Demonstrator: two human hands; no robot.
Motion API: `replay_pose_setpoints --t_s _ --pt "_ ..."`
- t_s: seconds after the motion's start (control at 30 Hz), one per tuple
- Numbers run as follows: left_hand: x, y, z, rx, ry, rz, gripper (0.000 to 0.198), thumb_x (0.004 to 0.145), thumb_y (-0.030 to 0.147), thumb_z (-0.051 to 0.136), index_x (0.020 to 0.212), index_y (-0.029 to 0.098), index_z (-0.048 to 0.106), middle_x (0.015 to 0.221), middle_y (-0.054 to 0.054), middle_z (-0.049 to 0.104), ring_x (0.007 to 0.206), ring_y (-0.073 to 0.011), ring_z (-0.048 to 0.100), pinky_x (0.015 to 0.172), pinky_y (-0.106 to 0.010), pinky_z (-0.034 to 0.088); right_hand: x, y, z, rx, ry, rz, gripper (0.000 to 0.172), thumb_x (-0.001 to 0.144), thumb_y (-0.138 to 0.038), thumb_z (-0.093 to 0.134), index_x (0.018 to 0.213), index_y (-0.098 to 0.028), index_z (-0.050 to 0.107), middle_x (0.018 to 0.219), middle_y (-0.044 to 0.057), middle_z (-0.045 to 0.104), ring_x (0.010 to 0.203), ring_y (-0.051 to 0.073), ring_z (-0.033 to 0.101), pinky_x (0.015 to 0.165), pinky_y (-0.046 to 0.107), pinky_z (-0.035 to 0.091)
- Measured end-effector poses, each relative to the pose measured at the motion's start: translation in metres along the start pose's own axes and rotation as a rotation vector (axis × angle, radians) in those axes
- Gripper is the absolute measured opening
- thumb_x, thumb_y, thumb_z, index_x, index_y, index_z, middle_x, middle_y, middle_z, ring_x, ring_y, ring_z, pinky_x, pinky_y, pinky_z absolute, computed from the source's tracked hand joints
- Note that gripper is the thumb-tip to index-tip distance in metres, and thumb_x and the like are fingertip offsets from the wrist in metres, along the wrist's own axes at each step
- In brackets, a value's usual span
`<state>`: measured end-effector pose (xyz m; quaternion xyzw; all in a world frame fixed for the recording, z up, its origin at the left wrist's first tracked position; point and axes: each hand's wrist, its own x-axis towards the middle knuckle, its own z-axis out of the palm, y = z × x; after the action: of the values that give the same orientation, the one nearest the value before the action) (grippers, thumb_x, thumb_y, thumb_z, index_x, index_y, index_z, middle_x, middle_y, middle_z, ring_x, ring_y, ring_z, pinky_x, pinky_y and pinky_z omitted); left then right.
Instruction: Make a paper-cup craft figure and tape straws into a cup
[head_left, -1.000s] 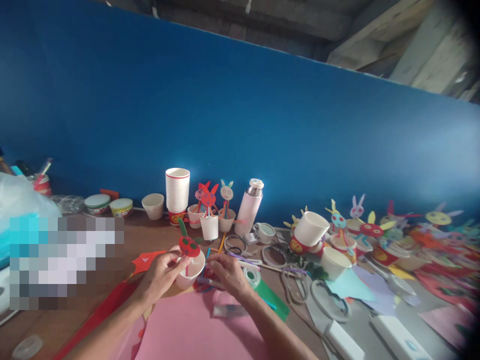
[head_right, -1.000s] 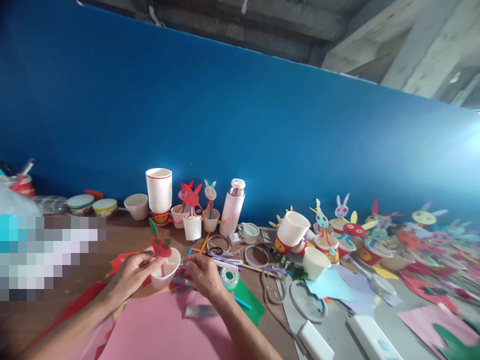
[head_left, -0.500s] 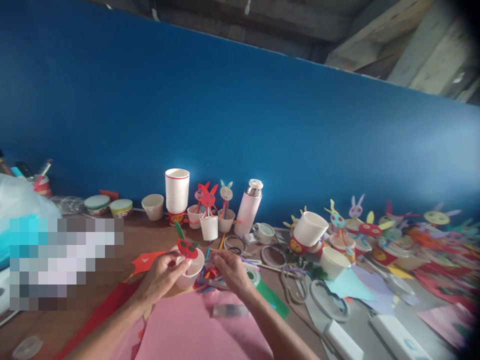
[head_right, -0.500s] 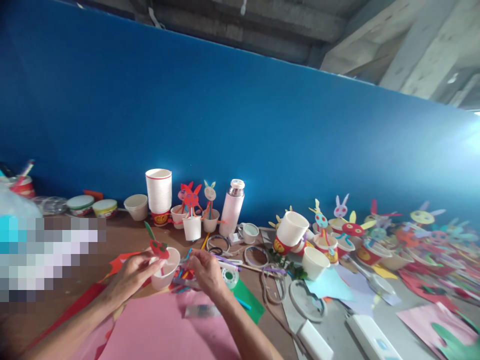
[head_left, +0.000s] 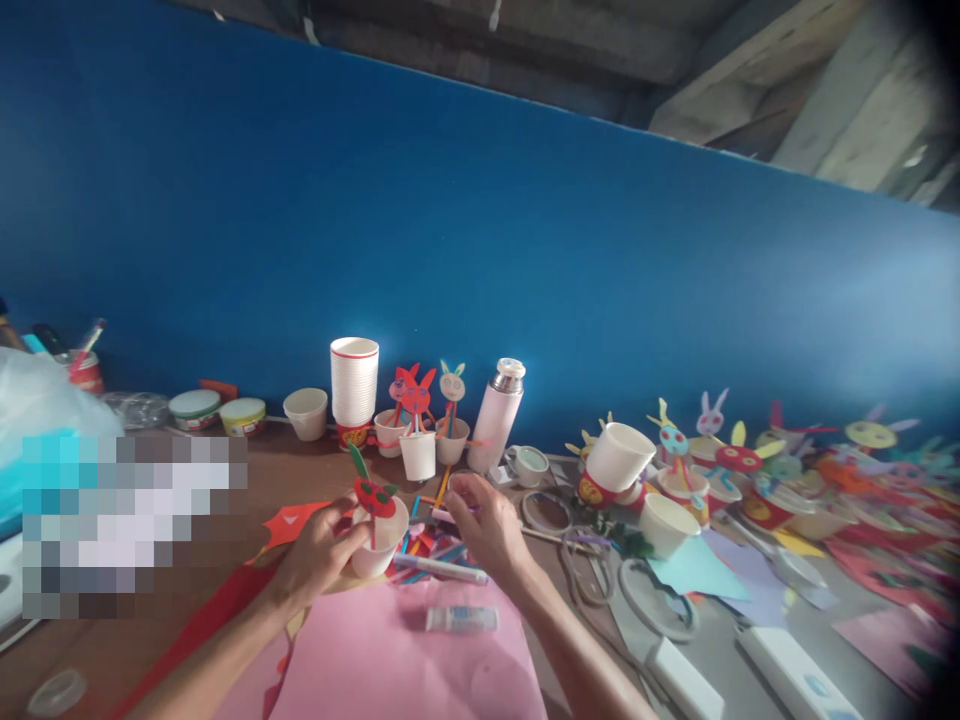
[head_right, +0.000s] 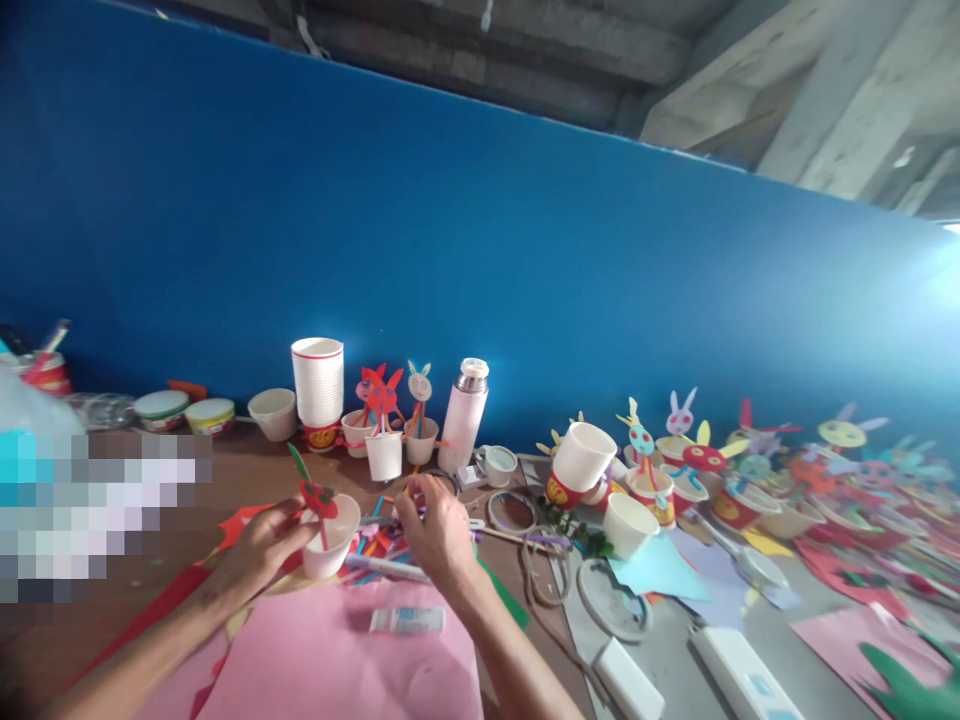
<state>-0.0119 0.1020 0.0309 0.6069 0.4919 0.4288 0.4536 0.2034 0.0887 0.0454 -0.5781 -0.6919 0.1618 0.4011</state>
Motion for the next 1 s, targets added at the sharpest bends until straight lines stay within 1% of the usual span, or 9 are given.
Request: replay_pose_setpoints --t_s 0.13,0.3,0.43,0.53,0.63,0.77,0.87,0.93,1.0 --pt "0.001 0.002 0.000 -0.058 -0.014 0.005 0.029 0.064 0.035 0.054 0.085 0.020 0.067 0.088 -0.004 0.073 0.091 -0.0262 0.063 0.081 -0.032 0.047 0.002 -0.001 -0.011 -0.030 0.040 -0.016 0.020 0.084 -0.029 0.046 0.092 -0.020 0.062 0.084 0.003 0.063 0.075 0.015 0.057 0.062 0.022 0.040" --pt "0.002 -0.006 -0.003 -0.142 -0.050 -0.004 0.023 0.069 0.029 0.056 0.087 0.020 0.066 0.094 -0.003 0.072 0.092 -0.0236 0.063 0.084 -0.032 0.046 0.001 -0.006 -0.021 -0.011 0.027 -0.010 0.018 0.082 -0.027 0.048 0.088 -0.021 0.064 0.082 0.001 0.065 0.069 0.014 0.057 0.060 0.021 0.039" --pt "0.004 -0.013 -0.010 -0.171 0.016 -0.020 0.027 0.068 0.031 0.057 0.089 0.017 0.067 0.107 -0.007 0.068 0.105 -0.0259 0.058 0.089 -0.034 0.044 -0.004 -0.011 -0.028 0.014 -0.066 -0.043 0.018 0.080 -0.024 0.050 0.083 -0.021 0.067 0.075 0.000 0.066 0.065 0.014 0.057 0.059 0.022 0.038" --pt "0.003 -0.011 -0.015 -0.190 0.046 -0.027 0.036 0.069 0.031 0.056 0.102 0.017 0.063 0.119 -0.007 0.063 0.118 -0.0246 0.049 0.094 -0.032 0.041 -0.012 -0.017 -0.029 0.042 -0.189 -0.082 0.017 0.078 -0.020 0.052 0.077 -0.021 0.069 0.069 -0.001 0.065 0.062 0.014 0.056 0.056 0.022 0.037" --pt "0.001 -0.008 -0.016 -0.193 0.052 -0.006 0.042 0.068 0.030 0.058 0.107 0.017 0.061 0.122 -0.008 0.061 0.119 -0.0242 0.048 0.097 -0.032 0.039 -0.020 -0.025 -0.025 0.092 -0.279 -0.111 0.018 0.077 -0.017 0.051 0.074 -0.021 0.068 0.067 -0.003 0.064 0.061 0.012 0.055 0.056 0.021 0.037" --pt "-0.002 -0.007 -0.010 -0.145 0.081 -0.017 0.034 0.065 0.036 0.060 0.093 0.016 0.066 0.110 -0.008 0.068 0.110 -0.0259 0.056 0.092 -0.032 0.044 -0.026 -0.035 -0.018 0.110 -0.323 -0.139 0.016 0.076 -0.014 0.053 0.070 -0.021 0.066 0.065 -0.004 0.062 0.060 0.010 0.051 0.056 0.020 0.035" --pt "-0.003 -0.006 -0.004 -0.090 0.139 -0.049 0.019 0.065 0.035 0.059 0.074 0.020 0.064 0.086 -0.005 0.073 0.093 -0.0255 0.063 0.083 -0.032 0.048 -0.030 -0.038 -0.016 0.078 -0.324 -0.141 0.016 0.077 -0.013 0.052 0.071 -0.020 0.066 0.066 -0.005 0.061 0.060 0.010 0.050 0.056 0.019 0.034" --pt "-0.003 -0.004 0.000 -0.065 0.155 -0.055 0.014 0.066 0.034 0.058 0.070 0.022 0.064 0.077 -0.001 0.072 0.084 -0.0242 0.065 0.077 -0.031 0.049 -0.032 -0.036 -0.014 0.063 -0.327 -0.133 0.016 0.077 -0.012 0.052 0.072 -0.020 0.066 0.067 -0.004 0.061 0.061 0.009 0.051 0.057 0.018 0.035" --pt "-0.002 -0.002 0.002 -0.051 0.145 -0.049 0.015 0.066 0.034 0.056 0.074 0.024 0.065 0.076 0.001 0.072 0.082 -0.0229 0.065 0.074 -0.028 0.049 -0.034 -0.033 -0.009 0.048 -0.323 -0.127 0.016 0.076 -0.011 0.053 0.073 -0.020 0.065 0.068 -0.004 0.061 0.062 0.009 0.051 0.057 0.018 0.035"
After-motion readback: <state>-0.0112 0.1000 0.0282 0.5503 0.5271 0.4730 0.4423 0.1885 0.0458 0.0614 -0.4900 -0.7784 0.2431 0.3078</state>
